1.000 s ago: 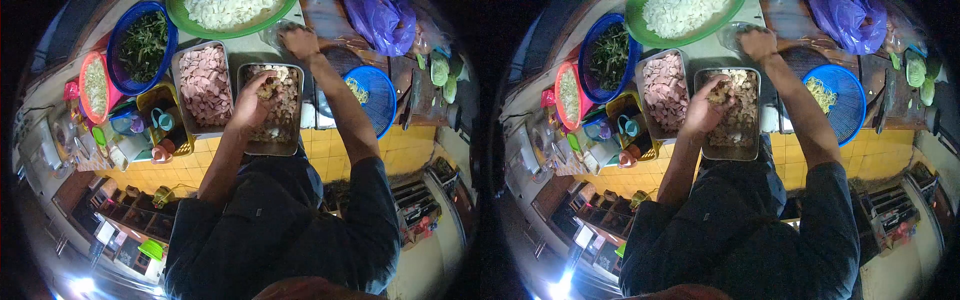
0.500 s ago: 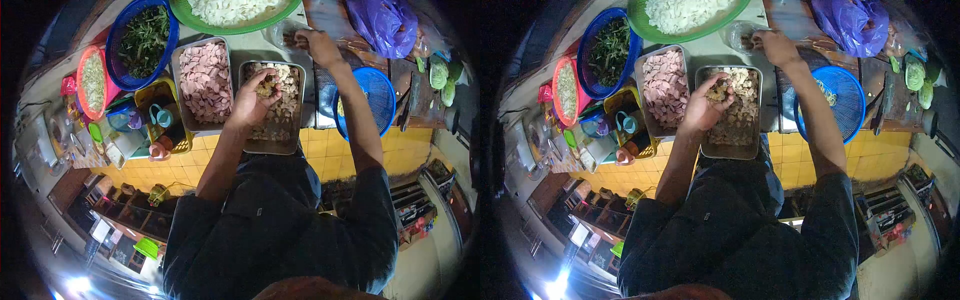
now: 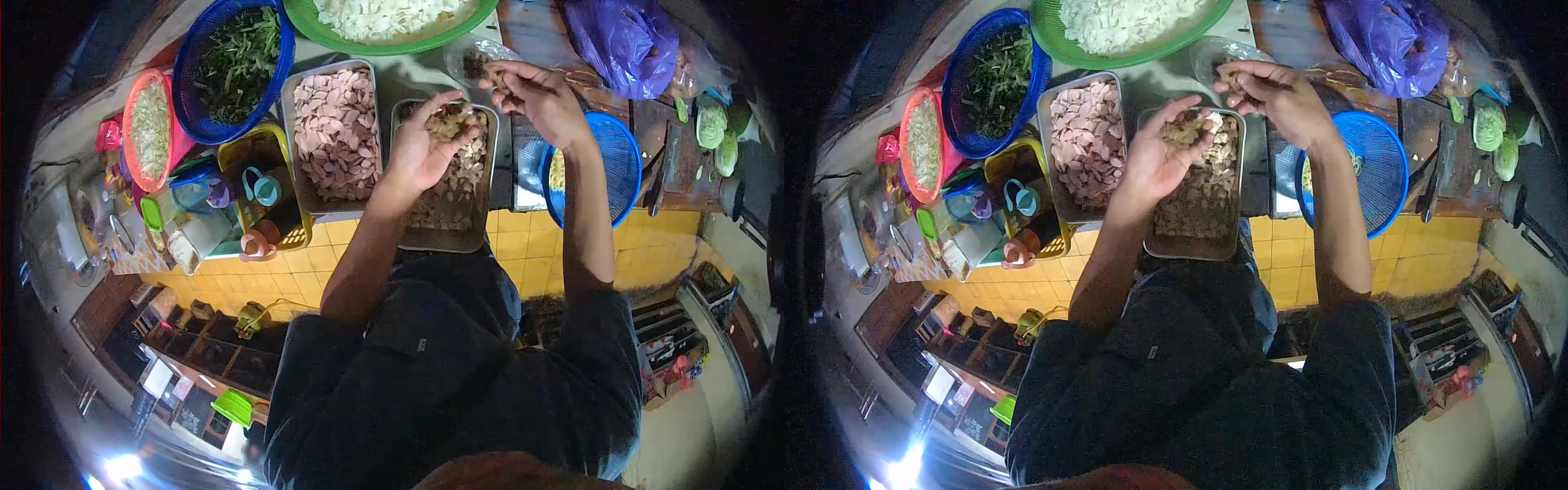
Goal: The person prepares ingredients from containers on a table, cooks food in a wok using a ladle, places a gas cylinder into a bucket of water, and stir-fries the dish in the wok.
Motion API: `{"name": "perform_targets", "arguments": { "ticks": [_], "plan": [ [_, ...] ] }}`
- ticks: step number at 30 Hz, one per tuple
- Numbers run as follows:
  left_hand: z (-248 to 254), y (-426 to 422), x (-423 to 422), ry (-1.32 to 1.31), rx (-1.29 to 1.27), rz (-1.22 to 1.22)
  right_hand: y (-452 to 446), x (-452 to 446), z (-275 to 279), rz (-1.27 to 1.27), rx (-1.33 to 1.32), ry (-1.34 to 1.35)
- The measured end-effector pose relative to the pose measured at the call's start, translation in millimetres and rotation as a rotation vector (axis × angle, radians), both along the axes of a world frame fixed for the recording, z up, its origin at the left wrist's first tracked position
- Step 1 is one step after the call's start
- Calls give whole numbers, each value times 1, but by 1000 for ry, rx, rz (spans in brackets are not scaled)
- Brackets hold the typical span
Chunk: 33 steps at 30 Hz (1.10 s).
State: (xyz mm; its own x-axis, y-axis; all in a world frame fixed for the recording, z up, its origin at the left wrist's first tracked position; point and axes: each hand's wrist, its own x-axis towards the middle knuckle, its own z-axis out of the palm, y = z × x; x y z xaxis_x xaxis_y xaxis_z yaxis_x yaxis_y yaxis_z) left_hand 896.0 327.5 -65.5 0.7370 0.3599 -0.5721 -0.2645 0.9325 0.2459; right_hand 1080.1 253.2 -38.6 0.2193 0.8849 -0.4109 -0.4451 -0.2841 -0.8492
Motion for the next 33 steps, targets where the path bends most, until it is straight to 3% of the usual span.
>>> {"name": "perform_targets", "arguments": {
  "ticks": [4,6,12,15,18,20,23,26,28,30,32,33],
  "plan": [
    [8,-3,13,-44,-1,0,-8,-13,19,143,1,-78],
    [6,-5,12,-46,-13,-16,-9,-16,19,175,69,21],
    [9,-4,5,140,133,-23,-11,-13,2,63,18,-123],
    [4,-3,-5,168,95,8,-5,8,-38,129,-153,-1073],
    [3,-5,-13,131,76,15,14,11,-63,123,-57,-1288],
    [4,-6,-17,151,60,2,27,11,-74,81,-93,-1284],
    [8,-6,-24,182,39,37,35,16,-69,92,-410,-1498],
    [13,-5,-29,220,54,15,43,20,-76,322,-228,-1524],
    [6,-7,-33,215,55,20,41,16,-105,307,-173,-1561],
    [2,-6,-37,204,94,15,48,15,-130,338,-559,-1700],
    [6,-8,-40,187,92,26,43,17,-139,414,-554,-1796],
    [9,-10,-42,205,90,11,41,15,-139,333,-597,-1774]
  ]
}}
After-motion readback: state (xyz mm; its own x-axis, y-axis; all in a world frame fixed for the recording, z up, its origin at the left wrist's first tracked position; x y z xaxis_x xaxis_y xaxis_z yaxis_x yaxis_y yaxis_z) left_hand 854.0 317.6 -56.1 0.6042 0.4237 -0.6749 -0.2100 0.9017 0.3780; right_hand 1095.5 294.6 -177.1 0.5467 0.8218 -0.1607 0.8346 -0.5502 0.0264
